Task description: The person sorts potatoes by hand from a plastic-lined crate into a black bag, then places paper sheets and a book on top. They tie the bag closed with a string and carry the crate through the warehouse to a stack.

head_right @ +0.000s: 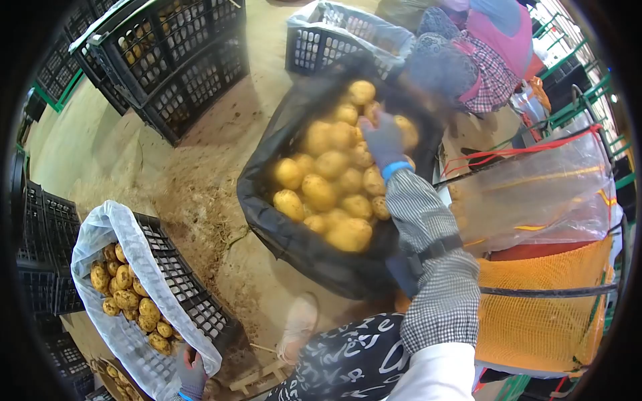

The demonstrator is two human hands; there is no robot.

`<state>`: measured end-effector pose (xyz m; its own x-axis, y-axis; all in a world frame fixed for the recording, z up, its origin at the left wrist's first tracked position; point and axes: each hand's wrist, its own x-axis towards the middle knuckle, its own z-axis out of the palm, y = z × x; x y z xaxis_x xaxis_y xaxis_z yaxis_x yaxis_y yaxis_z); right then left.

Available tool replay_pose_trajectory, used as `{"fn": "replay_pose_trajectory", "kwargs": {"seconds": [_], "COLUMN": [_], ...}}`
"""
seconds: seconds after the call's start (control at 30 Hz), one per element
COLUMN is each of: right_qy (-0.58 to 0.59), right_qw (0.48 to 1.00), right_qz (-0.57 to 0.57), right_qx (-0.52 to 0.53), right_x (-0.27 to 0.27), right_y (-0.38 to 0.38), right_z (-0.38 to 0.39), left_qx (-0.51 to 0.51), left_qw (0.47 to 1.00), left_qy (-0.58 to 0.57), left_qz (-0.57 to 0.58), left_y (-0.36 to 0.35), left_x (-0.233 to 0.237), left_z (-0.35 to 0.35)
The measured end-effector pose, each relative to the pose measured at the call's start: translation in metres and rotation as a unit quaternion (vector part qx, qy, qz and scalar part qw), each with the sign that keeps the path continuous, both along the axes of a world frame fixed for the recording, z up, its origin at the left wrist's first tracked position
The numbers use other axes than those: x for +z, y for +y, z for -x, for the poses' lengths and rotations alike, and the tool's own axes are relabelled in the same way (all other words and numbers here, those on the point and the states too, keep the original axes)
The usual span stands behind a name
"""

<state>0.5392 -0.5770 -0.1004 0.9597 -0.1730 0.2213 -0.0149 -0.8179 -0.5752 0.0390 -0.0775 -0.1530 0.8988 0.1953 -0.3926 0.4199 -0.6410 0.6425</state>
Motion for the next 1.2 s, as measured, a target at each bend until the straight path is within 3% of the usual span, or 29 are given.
{"fn": "replay_pose_trajectory", "kwargs": {"seconds": [0.03, 0.13, 0.23, 0.27, 0.37, 0.47, 0.5, 0.57, 0.63, 0.7, 0.8, 0.9, 0.93, 1.07, 1.2], "right_qy": [0.073, 0.043, 0.073, 0.134, 0.184, 0.1, 0.129, 0.188, 0.229, 0.329, 0.206, 0.273, 0.235, 0.254, 0.169], "right_qw": [0.997, 0.991, 0.992, 0.958, 0.941, 0.993, 0.991, 0.966, 0.898, 0.872, 0.933, 0.894, 0.914, 0.878, 0.935], "right_qz": [-0.024, 0.123, -0.094, -0.25, -0.284, -0.058, 0.018, 0.172, 0.346, 0.341, 0.294, 0.356, 0.329, 0.404, 0.3], "right_qx": [0.008, 0.026, -0.05, -0.049, -0.024, 0.018, 0.027, 0.046, 0.147, 0.121, 0.001, -0.004, 0.008, -0.038, -0.088], "right_x": [-0.004, -0.035, -0.03, -0.014, 0.003, 0.007, 0.01, 0.021, 0.029, 0.042, 0.021, 0.013, 0.005, 0.0, 0.021], "right_y": [0.015, 0.047, 0.05, 0.046, 0.02, -0.016, -0.027, -0.045, -0.044, -0.03, -0.052, -0.059, -0.065, -0.057, -0.04], "right_z": [-0.006, -0.011, -0.037, -0.045, -0.08, -0.085, -0.076, -0.045, 0.002, 0.038, 0.062, 0.065, 0.069, 0.065, 0.085], "left_qx": [-0.078, 0.112, 0.115, 0.129, 0.142, 0.114, 0.112, 0.114, 0.124, 0.109, 0.102, 0.12, 0.13, 0.116, 0.094], "left_qw": [0.995, 0.992, 0.993, 0.991, 0.99, 0.993, 0.993, 0.993, 0.992, 0.994, 0.993, 0.991, 0.99, 0.991, 0.992], "left_qy": [0.014, -0.018, -0.031, -0.023, -0.008, -0.018, -0.023, -0.023, -0.012, -0.002, -0.055, -0.061, -0.052, -0.064, -0.083], "left_qz": [-0.06, 0.052, -0.021, -0.006, 0.009, -0.024, -0.028, -0.017, 0.013, 0.013, -0.006, 0.014, 0.029, 0.005, 0.004], "left_y": [0.002, -0.026, -0.027, -0.029, -0.031, -0.028, -0.028, -0.027, -0.024, -0.024, -0.025, -0.021, -0.02, -0.022, -0.026], "left_x": [0.007, 0.038, 0.034, 0.034, 0.041, 0.041, 0.039, 0.035, 0.033, 0.036, 0.035, 0.021, 0.019, 0.029, 0.042], "left_z": [-0.004, -0.025, -0.025, -0.026, -0.03, -0.028, -0.028, -0.026, -0.023, -0.023, -0.026, -0.017, -0.015, -0.017, -0.025]}}
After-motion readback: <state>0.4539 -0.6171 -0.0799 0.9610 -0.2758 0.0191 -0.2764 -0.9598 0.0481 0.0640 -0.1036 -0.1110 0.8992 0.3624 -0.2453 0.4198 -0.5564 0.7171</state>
